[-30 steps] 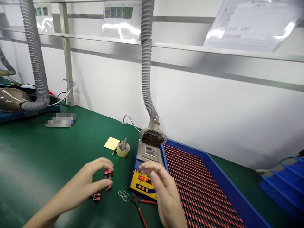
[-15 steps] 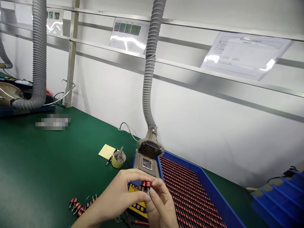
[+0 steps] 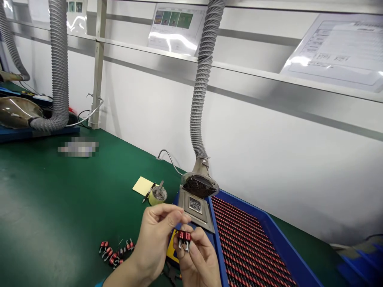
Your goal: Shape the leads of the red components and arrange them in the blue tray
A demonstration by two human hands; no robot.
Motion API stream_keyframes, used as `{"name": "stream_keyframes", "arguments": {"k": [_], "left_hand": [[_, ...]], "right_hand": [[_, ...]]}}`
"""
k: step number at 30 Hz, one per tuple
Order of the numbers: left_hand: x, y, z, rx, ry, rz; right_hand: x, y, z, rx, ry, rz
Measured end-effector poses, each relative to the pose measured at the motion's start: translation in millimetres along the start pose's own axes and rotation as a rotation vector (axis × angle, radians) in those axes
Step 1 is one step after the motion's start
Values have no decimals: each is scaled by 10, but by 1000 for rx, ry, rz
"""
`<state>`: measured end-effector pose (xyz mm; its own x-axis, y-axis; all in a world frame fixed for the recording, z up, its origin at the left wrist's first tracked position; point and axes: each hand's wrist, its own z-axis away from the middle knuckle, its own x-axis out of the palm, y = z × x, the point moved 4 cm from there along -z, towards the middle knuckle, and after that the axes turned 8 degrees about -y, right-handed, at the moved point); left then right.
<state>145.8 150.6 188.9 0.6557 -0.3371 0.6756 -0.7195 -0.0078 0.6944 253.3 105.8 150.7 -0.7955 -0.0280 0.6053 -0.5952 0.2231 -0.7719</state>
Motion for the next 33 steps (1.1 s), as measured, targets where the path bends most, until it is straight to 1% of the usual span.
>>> {"name": "stream_keyframes", "arguments": {"k": [2, 3, 4, 7, 8, 9, 12, 14, 15, 17, 19, 20, 22, 24, 26, 28, 29, 31, 33], "left_hand": [[-65, 88, -8, 49, 48, 37], [-84, 118, -14, 55, 34, 17], [-82, 130, -17, 39, -19, -33], [35, 36, 32, -121, -327, -275], [77, -8, 64, -165, -401, -342], [108, -40, 93, -191, -437, -374], [154, -51, 143, -221, -455, -339], [170, -31, 162, -296, -521, -258], [171, -22, 169, -352, -558, -217], [171, -9, 184, -458, -631, -148], [178, -3, 197, -514, -695, -127], [183, -5, 203, -526, -716, -138], [194, -11, 213, -531, -737, -199], [195, -15, 217, -532, -718, -276], [193, -7, 219, -525, -696, -339], [186, 6, 224, -523, -682, -367], [181, 15, 224, -516, -673, -374], [164, 32, 219, -491, -649, -384], [148, 44, 212, -466, -631, -390]], "right_hand": [[-15, -16, 6, 14, 8, -35], [-26, -25, 11, 13, 24, -48], [-37, -31, 16, 8, 45, -59], [-53, -32, 24, -19, 100, -80], [-54, -33, 23, -24, 111, -80], [-54, -45, 19, -33, 118, -70], [-49, -180, 12, -107, 83, 31], [-48, -311, 30, -134, 53, 116], [-45, -361, 47, -112, 37, 150], [-34, -412, 91, -21, -2, 208], [-17, -409, 129, 57, -52, 253], [-12, -398, 139, 73, -69, 259], [-9, -373, 137, 78, -99, 244], [-19, -370, 116, 64, -103, 201], [-48, -415, 97, 18, -58, 135], [-97, -499, 97, -67, 24, 85], [-118, -543, 104, -116, 48, 100], [-145, -599, 122, -166, 50, 242], [-145, -586, 132, -138, 2, 441]]}}
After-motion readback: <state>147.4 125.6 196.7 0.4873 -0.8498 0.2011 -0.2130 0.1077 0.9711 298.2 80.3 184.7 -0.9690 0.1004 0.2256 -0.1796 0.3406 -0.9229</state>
